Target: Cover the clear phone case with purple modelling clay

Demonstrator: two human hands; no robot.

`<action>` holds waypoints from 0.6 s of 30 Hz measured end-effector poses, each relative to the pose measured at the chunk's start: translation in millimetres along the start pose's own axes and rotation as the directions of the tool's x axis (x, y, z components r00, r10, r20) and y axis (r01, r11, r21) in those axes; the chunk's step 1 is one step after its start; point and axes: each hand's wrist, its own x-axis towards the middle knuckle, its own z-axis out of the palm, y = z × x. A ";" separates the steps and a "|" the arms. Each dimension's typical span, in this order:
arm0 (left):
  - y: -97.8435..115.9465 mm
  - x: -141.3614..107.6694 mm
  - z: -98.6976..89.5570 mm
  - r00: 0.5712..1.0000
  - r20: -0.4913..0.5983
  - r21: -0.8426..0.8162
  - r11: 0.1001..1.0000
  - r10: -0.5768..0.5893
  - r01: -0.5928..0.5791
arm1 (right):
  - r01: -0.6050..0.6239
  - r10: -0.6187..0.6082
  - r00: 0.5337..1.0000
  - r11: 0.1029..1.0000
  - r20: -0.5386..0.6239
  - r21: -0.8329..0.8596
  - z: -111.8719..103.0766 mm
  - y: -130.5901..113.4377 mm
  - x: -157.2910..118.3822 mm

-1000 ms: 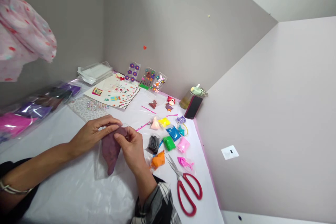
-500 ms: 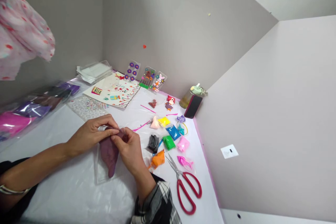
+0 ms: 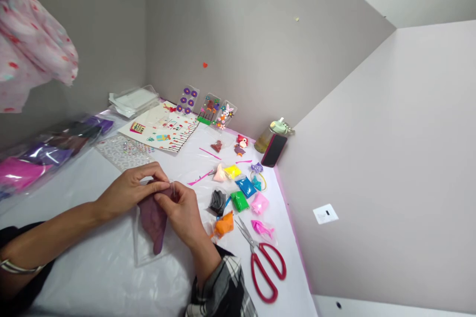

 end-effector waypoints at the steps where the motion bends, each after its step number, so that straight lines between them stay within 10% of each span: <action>1: -0.3 -0.1 -0.1 1.000 -0.001 0.003 1.000 0.002 -0.002 | -0.003 0.003 1.000 1.000 -0.002 -0.001 -0.2 -0.2 0.1; 18: -0.5 2.3 -2.6 0.996 0.067 0.020 0.998 -0.063 0.062 | -0.025 0.025 1.000 1.000 -0.015 0.019 -4.1 8.7 2.9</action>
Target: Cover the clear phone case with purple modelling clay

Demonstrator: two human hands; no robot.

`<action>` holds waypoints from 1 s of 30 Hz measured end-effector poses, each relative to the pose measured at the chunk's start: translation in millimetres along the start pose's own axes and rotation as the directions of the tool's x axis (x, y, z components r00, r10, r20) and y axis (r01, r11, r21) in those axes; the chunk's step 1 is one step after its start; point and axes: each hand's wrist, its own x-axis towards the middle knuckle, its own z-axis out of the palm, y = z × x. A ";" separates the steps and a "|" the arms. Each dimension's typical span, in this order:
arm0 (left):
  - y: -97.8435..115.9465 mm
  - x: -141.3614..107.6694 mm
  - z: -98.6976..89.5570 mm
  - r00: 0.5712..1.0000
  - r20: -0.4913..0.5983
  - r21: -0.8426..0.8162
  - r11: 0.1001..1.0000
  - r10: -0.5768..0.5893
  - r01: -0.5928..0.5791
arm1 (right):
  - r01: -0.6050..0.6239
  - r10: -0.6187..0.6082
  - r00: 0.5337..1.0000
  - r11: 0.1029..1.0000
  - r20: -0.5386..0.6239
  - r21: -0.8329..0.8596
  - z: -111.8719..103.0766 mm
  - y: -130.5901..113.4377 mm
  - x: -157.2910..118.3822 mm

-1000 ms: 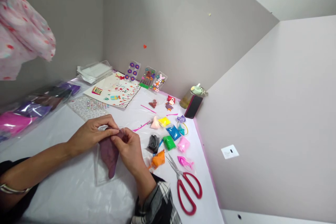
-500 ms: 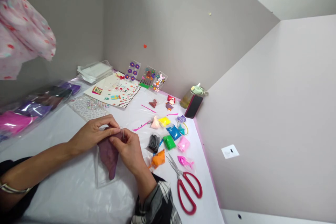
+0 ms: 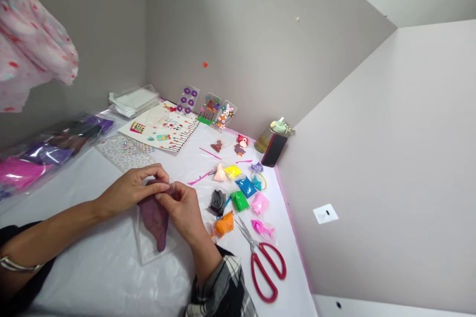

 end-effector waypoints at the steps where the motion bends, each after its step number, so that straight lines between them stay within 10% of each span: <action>1: -1.0 0.4 0.4 1.000 0.013 -0.012 1.000 -0.008 0.008 | 0.001 -0.001 1.000 1.000 0.004 -0.001 -0.3 -0.1 -0.2; 30: -2.7 -0.3 1.3 0.994 0.070 -0.095 0.991 -0.085 0.091 | -0.049 0.049 0.998 0.999 0.033 -0.009 4.6 -1.1 -1.5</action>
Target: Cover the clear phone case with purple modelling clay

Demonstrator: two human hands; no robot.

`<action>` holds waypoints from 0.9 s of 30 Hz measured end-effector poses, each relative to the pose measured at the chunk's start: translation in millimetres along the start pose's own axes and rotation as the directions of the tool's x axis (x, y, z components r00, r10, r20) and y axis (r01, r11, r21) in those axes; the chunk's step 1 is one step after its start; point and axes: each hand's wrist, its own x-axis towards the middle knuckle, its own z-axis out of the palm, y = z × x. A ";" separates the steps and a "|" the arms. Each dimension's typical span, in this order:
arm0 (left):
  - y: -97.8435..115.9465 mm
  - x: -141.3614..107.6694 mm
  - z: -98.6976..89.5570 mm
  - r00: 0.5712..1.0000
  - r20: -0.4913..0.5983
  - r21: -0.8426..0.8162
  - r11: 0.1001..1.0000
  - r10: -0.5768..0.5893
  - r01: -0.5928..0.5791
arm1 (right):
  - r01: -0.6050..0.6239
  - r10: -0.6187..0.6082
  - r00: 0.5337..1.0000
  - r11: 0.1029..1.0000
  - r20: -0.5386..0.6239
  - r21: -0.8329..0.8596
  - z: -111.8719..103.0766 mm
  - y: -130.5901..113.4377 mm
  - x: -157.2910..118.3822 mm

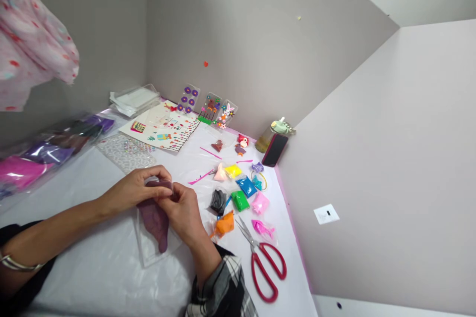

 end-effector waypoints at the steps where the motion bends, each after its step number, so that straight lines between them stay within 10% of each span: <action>1: 0.1 0.0 -0.2 1.000 -0.003 0.006 1.000 0.006 -0.006 | 0.000 0.000 1.000 1.000 0.000 -0.002 0.0 0.1 -0.2; 20: -4.3 2.3 -3.2 0.997 -0.072 0.036 0.999 0.021 -0.018 | 0.066 -0.063 0.998 0.993 -0.032 0.093 -5.0 -4.5 1.2; 27: -0.1 -0.9 -4.2 0.959 -0.264 0.104 0.991 0.106 -0.081 | 0.136 -0.109 0.984 0.971 -0.143 0.196 -11.9 0.1 4.3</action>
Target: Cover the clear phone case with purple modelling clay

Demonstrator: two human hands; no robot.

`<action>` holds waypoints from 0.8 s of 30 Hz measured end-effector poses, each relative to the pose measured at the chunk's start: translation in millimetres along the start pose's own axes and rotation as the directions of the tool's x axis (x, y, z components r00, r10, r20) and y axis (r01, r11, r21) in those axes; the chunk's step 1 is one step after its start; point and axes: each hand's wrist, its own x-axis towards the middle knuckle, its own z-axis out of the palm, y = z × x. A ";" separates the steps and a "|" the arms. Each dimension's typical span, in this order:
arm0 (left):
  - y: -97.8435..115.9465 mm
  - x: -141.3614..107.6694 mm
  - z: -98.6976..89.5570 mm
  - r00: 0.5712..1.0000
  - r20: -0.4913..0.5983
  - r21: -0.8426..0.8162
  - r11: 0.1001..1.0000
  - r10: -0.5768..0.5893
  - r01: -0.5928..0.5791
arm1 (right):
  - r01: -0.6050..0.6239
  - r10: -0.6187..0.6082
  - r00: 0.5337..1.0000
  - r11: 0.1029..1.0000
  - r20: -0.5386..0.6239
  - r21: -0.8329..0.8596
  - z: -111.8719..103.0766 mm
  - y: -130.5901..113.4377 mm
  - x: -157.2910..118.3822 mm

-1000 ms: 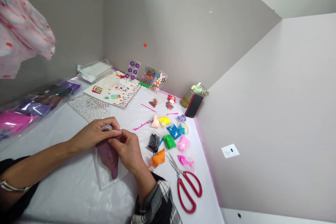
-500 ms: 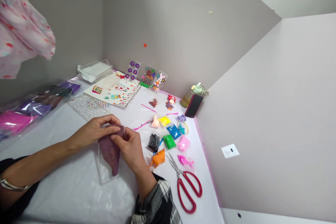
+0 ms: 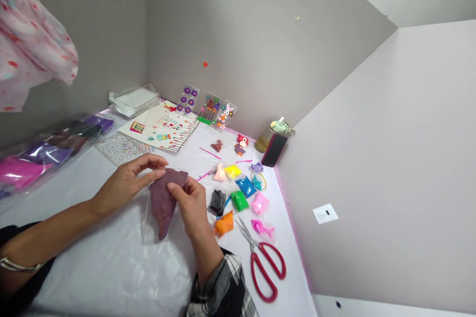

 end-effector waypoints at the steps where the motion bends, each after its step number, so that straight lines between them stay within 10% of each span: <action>1: 1.2 -0.3 -0.7 1.000 -0.014 0.022 1.000 0.021 -0.021 | 0.004 -0.004 1.000 1.000 -0.005 0.002 -0.1 0.1 0.3; 16: 0.2 1.2 -3.2 0.993 -0.013 0.081 0.990 0.115 -0.114 | -0.028 0.031 0.999 0.993 0.017 -0.113 5.0 -6.7 -3.5; 24: -5.3 6.1 -8.7 0.988 0.123 -0.071 0.992 -0.093 0.102 | -0.055 0.063 0.996 0.990 0.062 -0.133 4.1 -5.5 -3.3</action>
